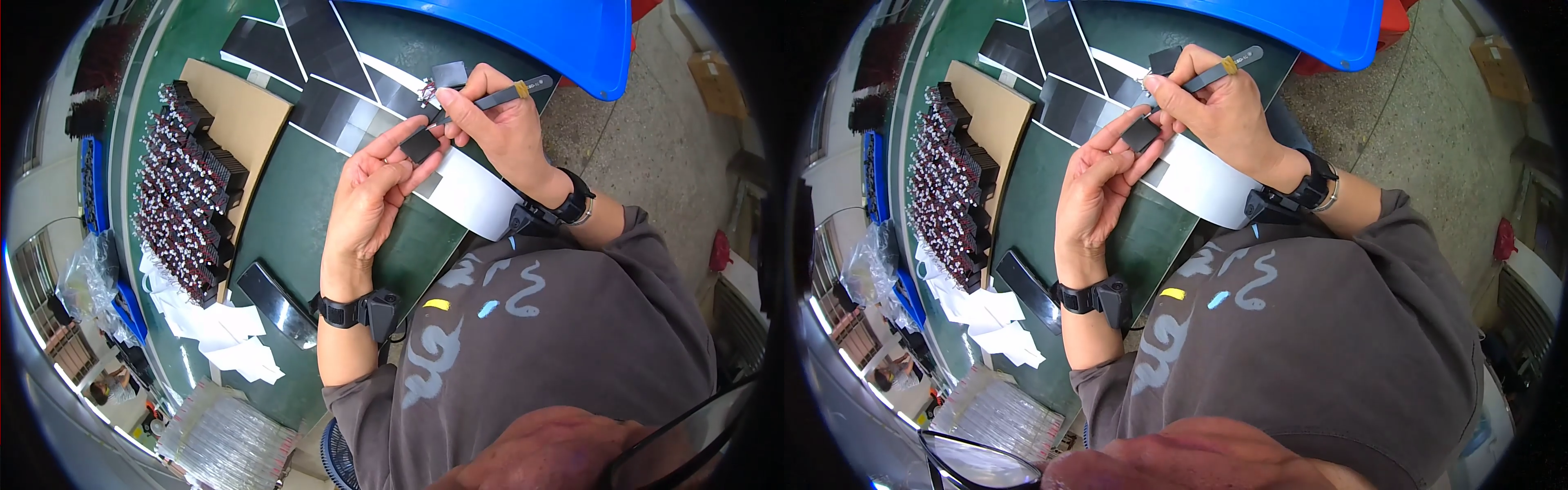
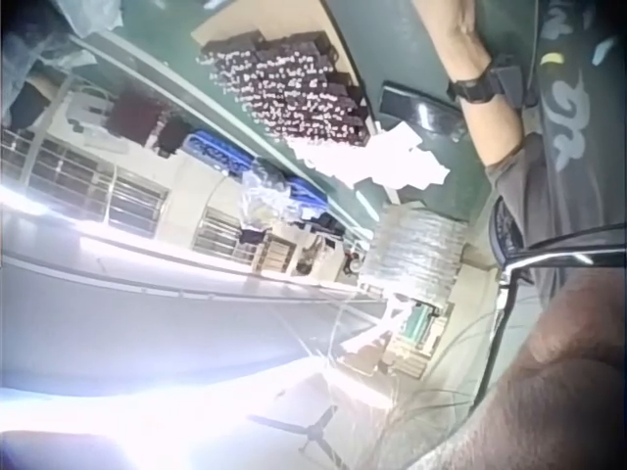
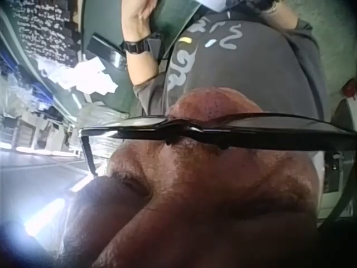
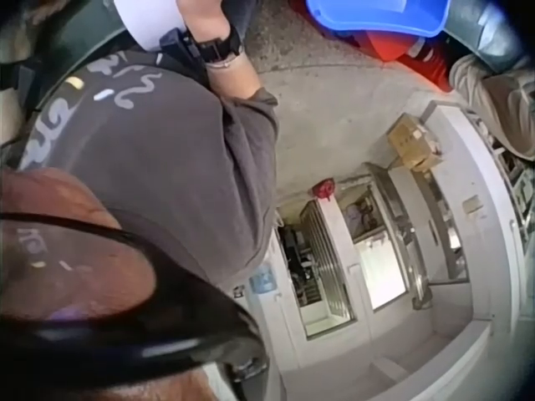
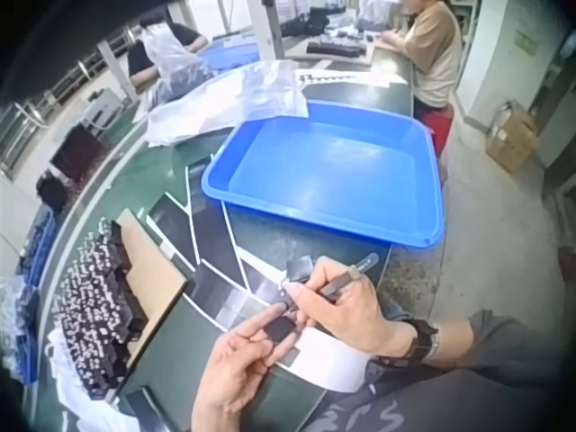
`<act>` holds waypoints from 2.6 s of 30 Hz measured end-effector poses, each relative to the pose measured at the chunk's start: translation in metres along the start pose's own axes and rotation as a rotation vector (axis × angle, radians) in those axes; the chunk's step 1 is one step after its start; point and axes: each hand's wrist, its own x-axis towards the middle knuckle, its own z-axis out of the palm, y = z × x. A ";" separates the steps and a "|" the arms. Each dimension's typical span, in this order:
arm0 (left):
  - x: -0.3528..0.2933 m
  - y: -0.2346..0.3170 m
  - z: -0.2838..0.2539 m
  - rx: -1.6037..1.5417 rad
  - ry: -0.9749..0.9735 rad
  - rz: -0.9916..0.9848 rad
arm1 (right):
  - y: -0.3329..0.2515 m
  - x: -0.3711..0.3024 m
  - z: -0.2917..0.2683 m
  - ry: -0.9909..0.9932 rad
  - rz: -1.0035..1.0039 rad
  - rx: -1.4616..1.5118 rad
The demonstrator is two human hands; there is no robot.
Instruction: The person picks up a small black component and uses a tool to peel a thin black strip from a sheet. They apply the strip to the component, press it down, and then place the assembled part onto the table.
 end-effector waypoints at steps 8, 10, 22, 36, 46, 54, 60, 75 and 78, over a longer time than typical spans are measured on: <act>-0.004 0.001 -0.005 -0.006 -0.034 0.016 | 0.000 0.000 0.004 -0.011 -0.002 -0.008; -0.005 0.001 -0.010 -0.027 -0.077 0.017 | 0.001 -0.001 0.007 0.010 -0.012 -0.020; -0.026 0.009 -0.008 0.101 0.092 0.031 | -0.013 -0.020 0.010 0.021 -0.184 -0.053; -0.045 0.031 0.002 0.269 0.045 0.055 | -0.048 0.013 -0.012 -0.272 -0.835 -0.778; -0.053 0.027 -0.022 0.257 0.160 0.211 | -0.032 -0.013 0.004 -0.200 -0.369 -0.152; -0.045 0.003 -0.056 0.232 0.105 0.153 | -0.006 -0.035 0.040 -0.457 0.168 -0.347; -0.046 0.004 -0.061 0.215 0.090 0.117 | 0.009 -0.030 0.056 -0.335 0.010 -0.615; -0.042 0.007 -0.061 0.205 0.099 0.104 | 0.014 -0.023 0.053 -0.285 -0.013 -0.447; -0.040 0.006 -0.062 0.201 0.091 0.106 | 0.020 -0.021 0.051 -0.319 -0.110 -0.540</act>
